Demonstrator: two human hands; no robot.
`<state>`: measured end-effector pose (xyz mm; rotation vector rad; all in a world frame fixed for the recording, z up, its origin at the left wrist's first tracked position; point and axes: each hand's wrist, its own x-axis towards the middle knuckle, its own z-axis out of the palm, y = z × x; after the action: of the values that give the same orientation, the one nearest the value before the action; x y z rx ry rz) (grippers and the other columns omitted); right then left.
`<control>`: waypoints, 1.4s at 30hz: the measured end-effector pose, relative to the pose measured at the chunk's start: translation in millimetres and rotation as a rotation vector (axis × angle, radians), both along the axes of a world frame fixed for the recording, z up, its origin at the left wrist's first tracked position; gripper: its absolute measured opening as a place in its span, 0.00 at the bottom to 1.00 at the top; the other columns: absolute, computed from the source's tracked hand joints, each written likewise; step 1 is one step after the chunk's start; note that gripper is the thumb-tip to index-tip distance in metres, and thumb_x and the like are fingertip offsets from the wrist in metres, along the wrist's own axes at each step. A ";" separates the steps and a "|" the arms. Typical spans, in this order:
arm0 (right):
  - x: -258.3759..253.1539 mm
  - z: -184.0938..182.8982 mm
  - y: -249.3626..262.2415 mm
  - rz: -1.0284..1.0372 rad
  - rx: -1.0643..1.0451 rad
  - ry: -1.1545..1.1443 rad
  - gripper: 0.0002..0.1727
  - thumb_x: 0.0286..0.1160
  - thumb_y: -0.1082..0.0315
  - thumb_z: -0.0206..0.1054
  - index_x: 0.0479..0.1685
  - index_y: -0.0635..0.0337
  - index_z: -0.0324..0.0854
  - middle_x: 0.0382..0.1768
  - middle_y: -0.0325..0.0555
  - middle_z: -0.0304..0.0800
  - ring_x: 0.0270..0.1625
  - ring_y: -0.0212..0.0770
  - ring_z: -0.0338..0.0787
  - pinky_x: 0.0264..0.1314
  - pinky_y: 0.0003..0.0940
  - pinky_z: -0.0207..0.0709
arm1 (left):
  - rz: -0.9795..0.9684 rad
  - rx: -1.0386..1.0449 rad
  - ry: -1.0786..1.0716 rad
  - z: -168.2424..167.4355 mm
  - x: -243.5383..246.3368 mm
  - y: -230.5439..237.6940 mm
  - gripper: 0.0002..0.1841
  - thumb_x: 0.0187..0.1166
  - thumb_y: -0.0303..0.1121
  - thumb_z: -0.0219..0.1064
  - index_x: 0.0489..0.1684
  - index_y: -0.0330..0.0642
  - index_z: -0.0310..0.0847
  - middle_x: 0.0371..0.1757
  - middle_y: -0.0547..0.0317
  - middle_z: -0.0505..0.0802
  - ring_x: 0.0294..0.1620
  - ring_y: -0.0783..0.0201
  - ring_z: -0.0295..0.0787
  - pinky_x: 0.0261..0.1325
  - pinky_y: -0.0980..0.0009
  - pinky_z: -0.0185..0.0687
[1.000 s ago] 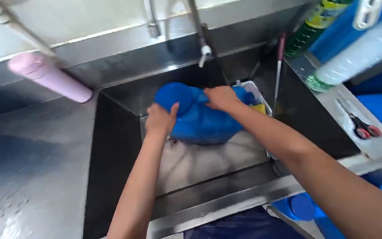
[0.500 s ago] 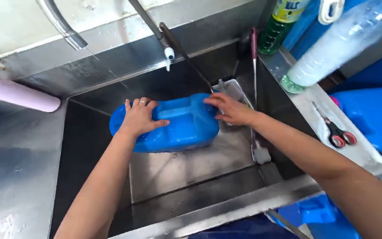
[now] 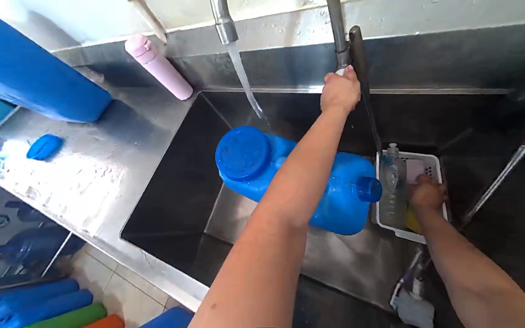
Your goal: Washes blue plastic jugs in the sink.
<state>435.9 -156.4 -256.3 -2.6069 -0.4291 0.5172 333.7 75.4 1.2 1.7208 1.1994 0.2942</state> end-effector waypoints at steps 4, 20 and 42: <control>-7.6 120.5 35.4 0.151 0.590 -0.238 0.28 0.75 0.73 0.64 0.68 0.87 0.65 0.58 0.87 0.78 0.62 0.76 0.82 0.68 0.65 0.72 | -0.082 -0.471 -0.203 10.8 -32.3 -1.7 0.38 0.94 0.58 0.30 0.82 0.32 0.61 0.61 0.36 0.87 0.45 0.54 0.89 0.48 0.63 0.85; -202.0 286.5 267.5 0.620 0.980 0.214 0.29 0.68 0.79 0.72 0.72 0.72 0.73 0.61 0.65 0.86 0.63 0.52 0.87 0.69 0.48 0.80 | -0.657 0.606 0.269 9.9 -250.6 60.1 0.37 0.71 0.55 0.76 0.81 0.47 0.77 0.87 0.35 0.71 0.91 0.30 0.53 0.81 0.19 0.45; -18.3 445.6 -134.0 -0.011 -0.026 -0.584 0.34 0.79 0.60 0.70 0.81 0.69 0.70 0.74 0.83 0.71 0.78 0.84 0.69 0.75 0.84 0.56 | -0.738 0.701 0.592 -0.2 -185.1 33.0 0.25 0.94 0.47 0.48 0.78 0.41 0.77 0.84 0.27 0.70 0.89 0.22 0.51 0.77 0.14 0.35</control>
<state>417.6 -290.4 189.4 -2.7508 -0.5883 -0.2620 148.5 108.4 1.1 2.8654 0.7811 -0.3123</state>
